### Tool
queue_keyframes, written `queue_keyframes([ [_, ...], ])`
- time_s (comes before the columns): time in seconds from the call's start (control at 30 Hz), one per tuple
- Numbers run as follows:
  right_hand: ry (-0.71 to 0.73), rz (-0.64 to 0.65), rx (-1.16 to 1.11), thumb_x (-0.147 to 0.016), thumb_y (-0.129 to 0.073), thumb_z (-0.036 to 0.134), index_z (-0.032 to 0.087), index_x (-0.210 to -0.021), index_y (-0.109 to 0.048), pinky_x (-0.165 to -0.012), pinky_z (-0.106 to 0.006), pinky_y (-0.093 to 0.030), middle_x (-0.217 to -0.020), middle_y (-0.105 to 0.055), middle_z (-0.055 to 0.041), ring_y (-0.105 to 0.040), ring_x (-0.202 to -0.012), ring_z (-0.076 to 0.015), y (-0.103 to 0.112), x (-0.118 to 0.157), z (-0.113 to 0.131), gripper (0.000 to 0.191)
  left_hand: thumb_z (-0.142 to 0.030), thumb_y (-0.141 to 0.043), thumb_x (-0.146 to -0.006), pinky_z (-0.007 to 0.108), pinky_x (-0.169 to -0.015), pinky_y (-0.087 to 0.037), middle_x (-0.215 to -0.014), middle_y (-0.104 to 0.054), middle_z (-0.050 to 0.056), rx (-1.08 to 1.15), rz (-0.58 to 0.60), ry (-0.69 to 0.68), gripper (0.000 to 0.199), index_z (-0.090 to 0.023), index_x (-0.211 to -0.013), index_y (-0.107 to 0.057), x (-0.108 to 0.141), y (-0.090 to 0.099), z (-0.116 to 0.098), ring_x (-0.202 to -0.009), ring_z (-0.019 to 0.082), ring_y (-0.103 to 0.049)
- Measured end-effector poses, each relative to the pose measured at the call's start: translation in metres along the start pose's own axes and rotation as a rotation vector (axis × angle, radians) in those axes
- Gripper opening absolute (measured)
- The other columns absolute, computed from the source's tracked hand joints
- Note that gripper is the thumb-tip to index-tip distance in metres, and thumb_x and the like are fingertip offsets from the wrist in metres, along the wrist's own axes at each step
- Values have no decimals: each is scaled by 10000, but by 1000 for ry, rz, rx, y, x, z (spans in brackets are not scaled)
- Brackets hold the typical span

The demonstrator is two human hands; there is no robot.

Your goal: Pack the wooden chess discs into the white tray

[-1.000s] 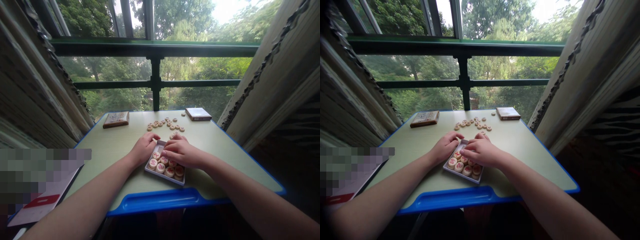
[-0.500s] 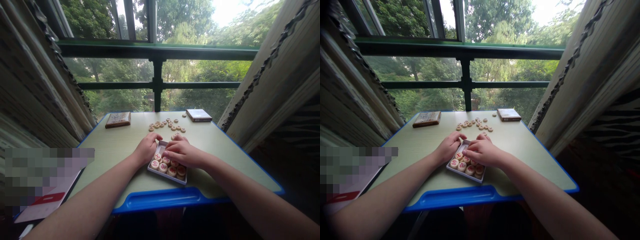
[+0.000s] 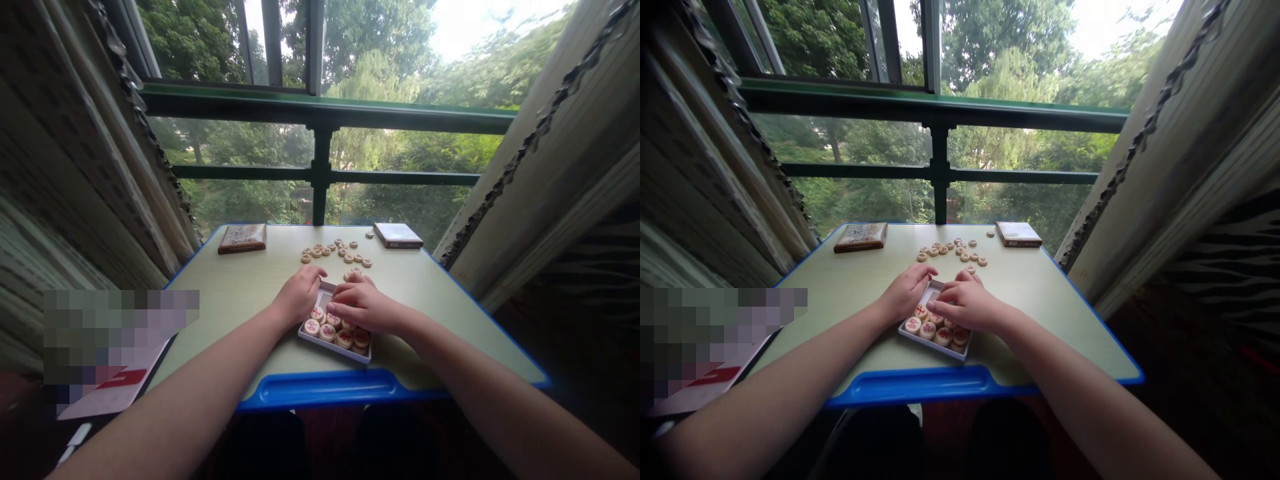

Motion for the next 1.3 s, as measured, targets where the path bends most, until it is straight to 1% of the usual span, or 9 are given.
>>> queue_keyframes([
  [0.2, 0, 5, 15, -838, -400, 526, 207, -692, -673, -841, -398, -259, -822, -645, -39, -396, -847, -201, -3, -1, -2, 445, -194, -319, -829, 322, -890, -398, -980, -574, 69, -6, 4, 16, 266, -176, -935, -563, 0, 0, 0, -960, 183, -526],
  [0.37, -4, 12, 12, -835, -420, 511, 205, -676, -681, -864, -403, -254, -824, -658, -40, -403, -880, -210, 0, 0, -1, 433, -196, -321, -827, 322, -882, -400, -974, -576, 68, -11, 4, 25, 260, -175, -928, -559, 0, 0, 1, -945, 183, -530],
  [0.5, 7, 28, 46, -802, -503, 466, 221, -793, -710, -851, -382, -284, -870, -662, -48, -416, -900, -220, 13, -3, 10, 321, -191, -317, -826, 320, -862, -406, -961, -579, 73, -6, -6, 33, 263, -165, -925, -559, -1, 2, 2, -925, 184, -533],
  [0.57, 9, 92, 75, -808, -489, 463, 210, -753, -712, -812, -358, -312, -786, -663, -56, -433, -874, -219, 14, -8, 17, 341, -188, -320, -824, 316, -854, -407, -951, -580, 74, -1, -5, 28, 262, -159, -923, -560, -1, 3, 1, -922, 185, -531],
  [0.67, -46, 164, 116, -844, -388, 493, 181, -635, -676, -722, -314, -340, -613, -628, -65, -456, -817, -214, 14, -16, 19, 474, -187, -321, -823, 314, -840, -409, -938, -582, 78, 5, -9, 32, 261, -152, -909, -565, -1, 4, 0, -908, 186, -532],
  [0.83, -147, 227, 112, -813, -394, 523, 159, -644, -664, -641, -262, -339, -579, -612, -65, -484, -810, -204, 4, -20, 10, 484, -178, -325, -823, 306, -831, -413, -931, -587, 74, 14, -31, 22, 259, -154, -901, -571, -1, 4, 1, -899, 179, -534],
  [1.0, -139, 189, 140, -772, -454, 493, 170, -670, -675, -632, -262, -328, -632, -642, -56, -505, -775, -200, -3, -21, 14, 404, -166, -339, -809, 297, -802, -425, -903, -590, 68, 51, -55, 38, 255, -154, -903, -575, -3, 5, 5, -859, 170, -542],
  [1.13, -176, 175, 203, -799, -401, 477, 167, -610, -652, -619, -271, -318, -611, -640, -70, -505, -751, -206, -4, -25, 16, 441, -148, -336, -797, 281, -773, -431, -853, -591, 57, 73, -53, 74, 263, -147, -896, -581, -2, 7, 6, -819, 158, -549],
  [1.3, -231, 188, 177, -828, -348, 455, 168, -653, -666, -608, -260, -336, -638, -644, -72, -522, -743, -199, 0, -23, 4, 463, -155, -342, -793, 290, -778, -429, -855, -605, 56, 70, -41, 74, 272, -146, -897, -594, -3, 6, 6, -830, 166, -550],
])
Point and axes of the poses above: each hand's wrist, its own x-axis away from the middle knuckle, its own y-axis out of the back of the hand, z = x × y, the point moved 9 cm from there along -x, towards the middle knuckle
